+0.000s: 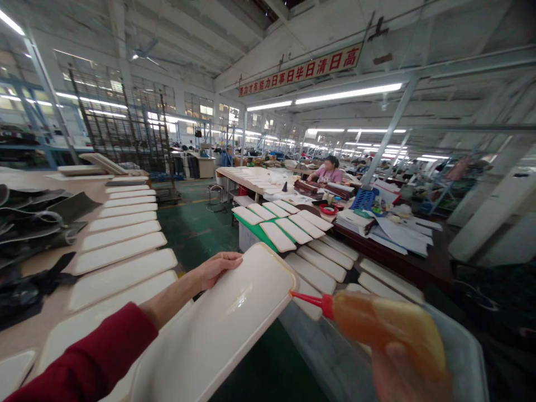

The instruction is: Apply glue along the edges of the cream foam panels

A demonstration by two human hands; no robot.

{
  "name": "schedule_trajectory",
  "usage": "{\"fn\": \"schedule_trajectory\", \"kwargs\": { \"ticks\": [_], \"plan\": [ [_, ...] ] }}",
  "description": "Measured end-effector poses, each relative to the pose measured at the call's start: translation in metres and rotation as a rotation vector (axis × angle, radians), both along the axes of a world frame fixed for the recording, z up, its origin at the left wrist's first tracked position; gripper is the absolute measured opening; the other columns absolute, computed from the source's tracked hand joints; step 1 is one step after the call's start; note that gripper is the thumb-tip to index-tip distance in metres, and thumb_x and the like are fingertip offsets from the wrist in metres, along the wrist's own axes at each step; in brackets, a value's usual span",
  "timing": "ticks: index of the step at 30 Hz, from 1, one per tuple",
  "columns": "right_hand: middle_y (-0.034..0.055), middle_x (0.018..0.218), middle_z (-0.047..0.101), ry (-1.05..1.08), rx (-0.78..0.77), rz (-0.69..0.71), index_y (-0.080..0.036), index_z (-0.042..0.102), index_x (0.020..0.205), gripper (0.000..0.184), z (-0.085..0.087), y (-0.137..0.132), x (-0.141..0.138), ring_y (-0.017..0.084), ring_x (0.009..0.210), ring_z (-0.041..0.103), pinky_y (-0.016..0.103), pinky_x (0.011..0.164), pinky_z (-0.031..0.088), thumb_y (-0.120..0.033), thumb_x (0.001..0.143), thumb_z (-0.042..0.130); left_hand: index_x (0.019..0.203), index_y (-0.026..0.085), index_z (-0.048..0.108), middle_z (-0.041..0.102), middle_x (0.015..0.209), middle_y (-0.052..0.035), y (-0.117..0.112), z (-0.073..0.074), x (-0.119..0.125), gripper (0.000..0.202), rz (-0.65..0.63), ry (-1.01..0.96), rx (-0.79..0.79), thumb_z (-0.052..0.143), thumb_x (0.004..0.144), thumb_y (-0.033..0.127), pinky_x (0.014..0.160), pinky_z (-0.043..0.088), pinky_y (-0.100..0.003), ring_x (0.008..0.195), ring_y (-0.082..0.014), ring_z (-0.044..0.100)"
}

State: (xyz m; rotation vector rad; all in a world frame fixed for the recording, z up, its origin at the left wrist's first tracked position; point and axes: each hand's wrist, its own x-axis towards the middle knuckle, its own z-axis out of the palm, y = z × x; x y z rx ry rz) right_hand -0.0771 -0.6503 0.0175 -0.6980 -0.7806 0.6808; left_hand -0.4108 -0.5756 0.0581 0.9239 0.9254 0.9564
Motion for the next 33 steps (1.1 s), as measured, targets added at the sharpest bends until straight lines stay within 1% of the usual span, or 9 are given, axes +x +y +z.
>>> {"fn": "schedule_trajectory", "kwargs": {
  "ticks": [4, 7, 10, 18, 24, 25, 28, 30, 33],
  "plan": [
    [0.0099, 0.112, 0.063, 0.076, 0.004, -0.006, -0.019, 0.061, 0.107, 0.057, 0.018, 0.003, -0.017, 0.036, 0.105, 0.058, 0.058, 0.095, 0.045, -0.031, 0.056, 0.083, 0.090, 0.012, 0.069, 0.073, 0.075, -0.0066, 0.001, -0.008, -0.003, 0.036, 0.033, -0.034, -0.019, 0.083, 0.063, 0.032, 0.059, 0.054, -0.026, 0.063, -0.0174, 0.068],
    [0.0093, 0.110, 0.064, 0.059, 0.010, -0.016, -0.018, 0.063, 0.105, 0.052, 0.021, 0.005, -0.023, 0.035, 0.105, 0.059, 0.054, 0.096, 0.046, -0.029, 0.058, 0.081, 0.090, 0.013, 0.068, 0.072, 0.075, -0.0057, 0.002, -0.015, -0.007, 0.035, 0.055, -0.055, -0.023, 0.082, 0.064, 0.031, 0.058, 0.055, -0.026, 0.062, -0.0173, 0.068],
    [0.0094, 0.111, 0.063, 0.022, 0.007, 0.021, -0.019, 0.063, 0.106, 0.050, 0.020, 0.007, -0.027, 0.034, 0.107, 0.058, 0.053, 0.095, 0.047, -0.030, 0.061, 0.080, 0.089, 0.013, 0.066, 0.072, 0.074, -0.0056, 0.004, -0.020, -0.010, 0.036, 0.060, -0.073, -0.027, 0.082, 0.064, 0.032, 0.059, 0.055, -0.027, 0.063, -0.0173, 0.067],
    [0.0084, 0.115, 0.062, 0.050, -0.061, 0.063, -0.018, 0.061, 0.114, 0.063, 0.015, 0.013, -0.034, 0.035, 0.110, 0.056, 0.048, 0.094, 0.049, -0.032, 0.057, 0.083, 0.082, 0.016, 0.059, 0.068, 0.070, -0.0015, 0.006, -0.026, -0.020, 0.036, 0.068, -0.100, -0.052, 0.083, 0.063, 0.035, 0.055, 0.054, -0.025, 0.059, -0.0147, 0.065],
    [0.0099, 0.113, 0.063, 0.012, -0.086, 0.130, -0.019, 0.062, 0.112, 0.061, 0.014, 0.017, -0.041, 0.035, 0.106, 0.059, 0.049, 0.093, 0.049, -0.036, 0.057, 0.083, 0.081, 0.017, 0.055, 0.068, 0.071, -0.0010, 0.007, -0.031, -0.026, 0.040, 0.049, -0.111, -0.079, 0.084, 0.062, 0.036, 0.058, 0.054, -0.026, 0.062, -0.0153, 0.066],
    [0.0092, 0.115, 0.063, 0.016, -0.093, 0.143, -0.020, 0.061, 0.113, 0.061, 0.012, 0.017, -0.042, 0.034, 0.107, 0.059, 0.048, 0.092, 0.050, -0.035, 0.058, 0.082, 0.081, 0.017, 0.055, 0.068, 0.072, -0.0011, 0.007, -0.031, -0.026, 0.041, 0.047, -0.111, -0.081, 0.084, 0.062, 0.037, 0.058, 0.055, -0.027, 0.062, -0.0155, 0.066],
    [0.0035, 0.112, 0.065, 0.030, -0.120, 0.131, -0.026, 0.062, 0.112, 0.057, 0.004, 0.019, -0.041, 0.026, 0.103, 0.060, 0.035, 0.087, 0.053, -0.033, 0.059, 0.083, 0.082, 0.018, 0.053, 0.068, 0.073, -0.0007, 0.008, -0.031, -0.028, 0.044, 0.057, -0.106, -0.087, 0.085, 0.059, 0.038, 0.059, 0.055, -0.027, 0.063, -0.0154, 0.066],
    [0.0009, 0.108, 0.066, 0.029, -0.128, 0.124, -0.029, 0.063, 0.109, 0.053, 0.001, 0.020, -0.041, 0.023, 0.100, 0.061, 0.031, 0.084, 0.053, -0.033, 0.059, 0.083, 0.081, 0.018, 0.052, 0.067, 0.073, -0.0001, 0.008, -0.031, -0.029, 0.047, 0.067, -0.097, -0.092, 0.086, 0.057, 0.039, 0.059, 0.054, -0.027, 0.063, -0.0148, 0.065],
    [0.0023, 0.111, 0.065, 0.040, -0.131, 0.154, -0.028, 0.063, 0.108, 0.054, 0.001, 0.020, -0.043, 0.027, 0.105, 0.059, 0.038, 0.090, 0.052, -0.035, 0.058, 0.083, 0.079, 0.018, 0.050, 0.065, 0.071, 0.0013, 0.007, -0.031, -0.030, 0.050, 0.075, -0.088, -0.101, 0.087, 0.054, 0.041, 0.058, 0.054, -0.026, 0.061, -0.0135, 0.064]
  ]
}}
